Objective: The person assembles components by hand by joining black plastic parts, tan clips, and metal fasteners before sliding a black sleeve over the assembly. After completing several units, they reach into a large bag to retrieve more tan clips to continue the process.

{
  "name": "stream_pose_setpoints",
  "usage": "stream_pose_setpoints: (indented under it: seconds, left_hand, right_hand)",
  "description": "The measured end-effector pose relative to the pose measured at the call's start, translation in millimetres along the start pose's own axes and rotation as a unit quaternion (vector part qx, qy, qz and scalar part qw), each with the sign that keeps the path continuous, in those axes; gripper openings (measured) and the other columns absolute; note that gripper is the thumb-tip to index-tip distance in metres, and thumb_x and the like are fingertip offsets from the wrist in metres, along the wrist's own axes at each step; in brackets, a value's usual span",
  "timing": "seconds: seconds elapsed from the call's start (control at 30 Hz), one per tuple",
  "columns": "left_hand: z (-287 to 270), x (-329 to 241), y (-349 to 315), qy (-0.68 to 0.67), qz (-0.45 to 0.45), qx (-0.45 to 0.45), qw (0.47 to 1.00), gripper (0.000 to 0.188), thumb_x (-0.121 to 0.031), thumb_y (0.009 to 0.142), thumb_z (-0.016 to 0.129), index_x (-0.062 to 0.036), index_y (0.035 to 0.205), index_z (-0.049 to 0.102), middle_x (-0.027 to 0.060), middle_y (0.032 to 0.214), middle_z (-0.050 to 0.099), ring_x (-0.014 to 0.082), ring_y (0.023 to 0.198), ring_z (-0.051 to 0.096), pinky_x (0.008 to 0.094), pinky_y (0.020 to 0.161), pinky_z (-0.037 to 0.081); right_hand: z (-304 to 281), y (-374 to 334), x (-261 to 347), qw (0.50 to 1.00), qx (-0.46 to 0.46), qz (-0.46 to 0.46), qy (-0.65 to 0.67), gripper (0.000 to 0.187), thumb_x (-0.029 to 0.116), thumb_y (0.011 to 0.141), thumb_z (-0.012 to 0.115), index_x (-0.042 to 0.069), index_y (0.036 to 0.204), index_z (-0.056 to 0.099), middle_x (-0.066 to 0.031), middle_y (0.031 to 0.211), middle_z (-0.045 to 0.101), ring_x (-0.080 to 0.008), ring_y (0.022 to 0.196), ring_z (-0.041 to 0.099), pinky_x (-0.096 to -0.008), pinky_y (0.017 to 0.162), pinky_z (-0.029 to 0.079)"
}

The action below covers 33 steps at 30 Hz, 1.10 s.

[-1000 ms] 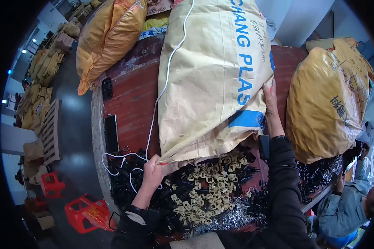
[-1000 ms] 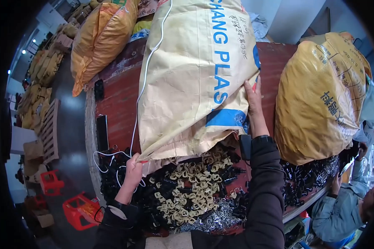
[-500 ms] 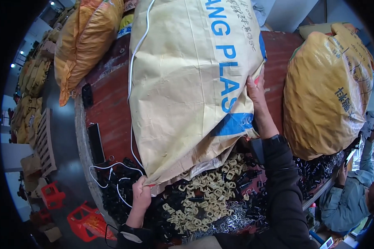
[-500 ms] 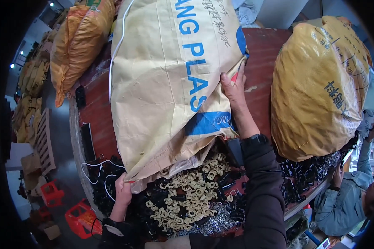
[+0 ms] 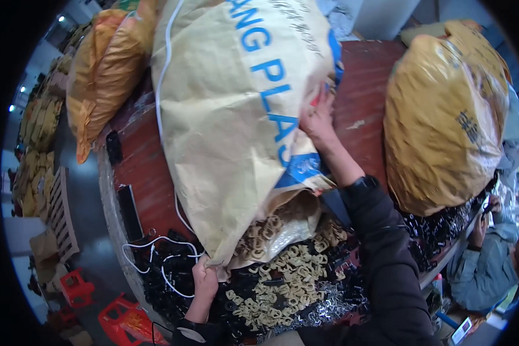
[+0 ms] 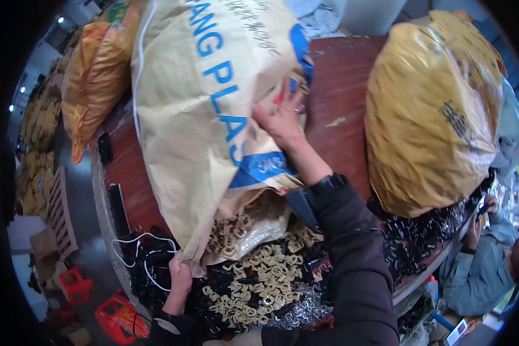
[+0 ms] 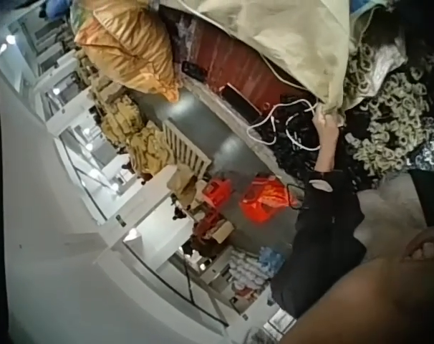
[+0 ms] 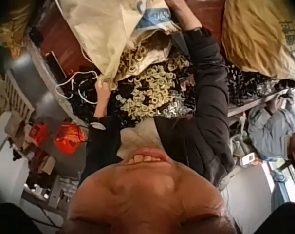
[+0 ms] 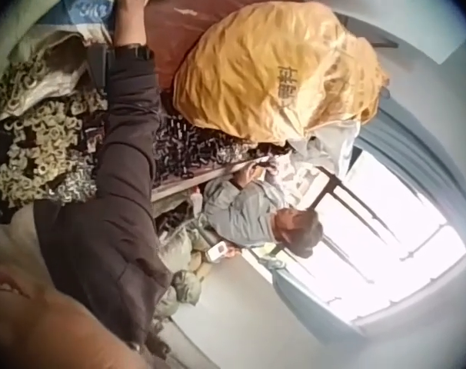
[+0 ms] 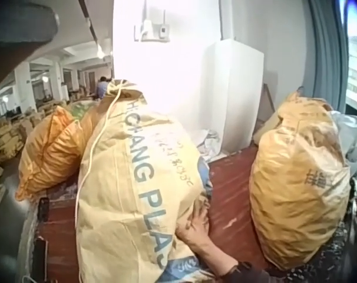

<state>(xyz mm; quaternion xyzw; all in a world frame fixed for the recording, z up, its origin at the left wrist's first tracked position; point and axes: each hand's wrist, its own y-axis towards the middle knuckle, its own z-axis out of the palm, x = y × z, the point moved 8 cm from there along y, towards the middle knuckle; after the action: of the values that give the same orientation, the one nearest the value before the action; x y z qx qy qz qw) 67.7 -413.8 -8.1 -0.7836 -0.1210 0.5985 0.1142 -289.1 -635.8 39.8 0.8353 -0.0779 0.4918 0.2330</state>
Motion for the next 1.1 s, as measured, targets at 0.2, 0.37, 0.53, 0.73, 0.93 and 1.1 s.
stream_pose_setpoints:
  seconds: [0.2, 0.37, 0.53, 0.73, 0.93, 1.1]
  left_hand:
    - [9, 16, 17, 0.098, -0.094, 0.032, 0.990, 0.014, -0.003, 0.072, 0.040, 0.0051, 0.073, 0.051, 0.0103, 0.055, 0.053, 0.0195, 0.048, 0.055, 0.0325, 0.049, 0.044]
    - [41, -8, 36, 0.317, 0.056, 0.047, 0.946, 0.014, -0.005, 0.069, 0.045, 0.0069, 0.069, 0.052, 0.0196, 0.058, 0.055, 0.0285, 0.050, 0.057, 0.0343, 0.051, 0.045]
    - [57, -29, 61, 0.345, 0.064, 0.082, 0.933, 0.016, -0.007, 0.066, 0.048, 0.0057, 0.072, 0.057, 0.0259, 0.067, 0.055, 0.0342, 0.065, 0.059, 0.0351, 0.057, 0.045]
    - [89, -41, 64, 0.361, 0.067, 0.051, 0.929, 0.020, -0.007, 0.064, 0.048, 0.0022, 0.077, 0.060, 0.0233, 0.071, 0.056, 0.0340, 0.071, 0.058, 0.0372, 0.062, 0.046]
    - [68, -31, 54, 0.310, 0.063, 0.044, 0.948, 0.018, -0.009, 0.065, 0.048, 0.0001, 0.075, 0.059, 0.0215, 0.068, 0.056, 0.0354, 0.068, 0.057, 0.0408, 0.062, 0.045]
    - [59, -31, 41, 0.324, 0.066, 0.055, 0.942, 0.019, -0.010, 0.064, 0.050, -0.0003, 0.078, 0.057, 0.0202, 0.070, 0.056, 0.0343, 0.069, 0.056, 0.0398, 0.062, 0.045]
  right_hand:
    - [10, -7, 8, 0.995, 0.087, 0.049, 0.012, 0.108, 0.065, 0.057, 0.058, 0.018, 0.134, -0.001, -0.0325, 0.130, -0.004, -0.0478, 0.121, -0.001, -0.0522, 0.097, 0.008]
    - [-1, -5, -8, 0.994, 0.090, 0.066, 0.005, 0.108, 0.065, 0.057, 0.057, 0.022, 0.133, -0.006, -0.0331, 0.130, -0.004, -0.0497, 0.120, 0.000, -0.0565, 0.095, 0.008]
    - [5, 7, -13, 0.991, 0.114, 0.068, 0.025, 0.108, 0.065, 0.058, 0.056, 0.021, 0.133, -0.008, -0.0327, 0.130, -0.005, -0.0506, 0.120, 0.000, -0.0601, 0.093, 0.010]
    - [2, 23, -63, 0.995, 0.098, 0.017, -0.009, 0.098, 0.057, 0.067, 0.052, 0.015, 0.133, -0.007, -0.0331, 0.130, -0.006, -0.0470, 0.122, 0.000, -0.0568, 0.095, 0.010]
    - [6, 22, -64, 0.993, 0.107, -0.004, -0.050, 0.092, 0.055, 0.071, 0.048, 0.014, 0.133, -0.007, -0.0325, 0.131, 0.001, -0.0459, 0.123, 0.003, -0.0535, 0.097, 0.002]
    - [5, 26, -72, 0.990, 0.119, -0.012, -0.068, 0.091, 0.058, 0.072, 0.045, 0.015, 0.133, -0.006, -0.0288, 0.133, 0.000, -0.0432, 0.124, 0.001, -0.0549, 0.096, 0.001]
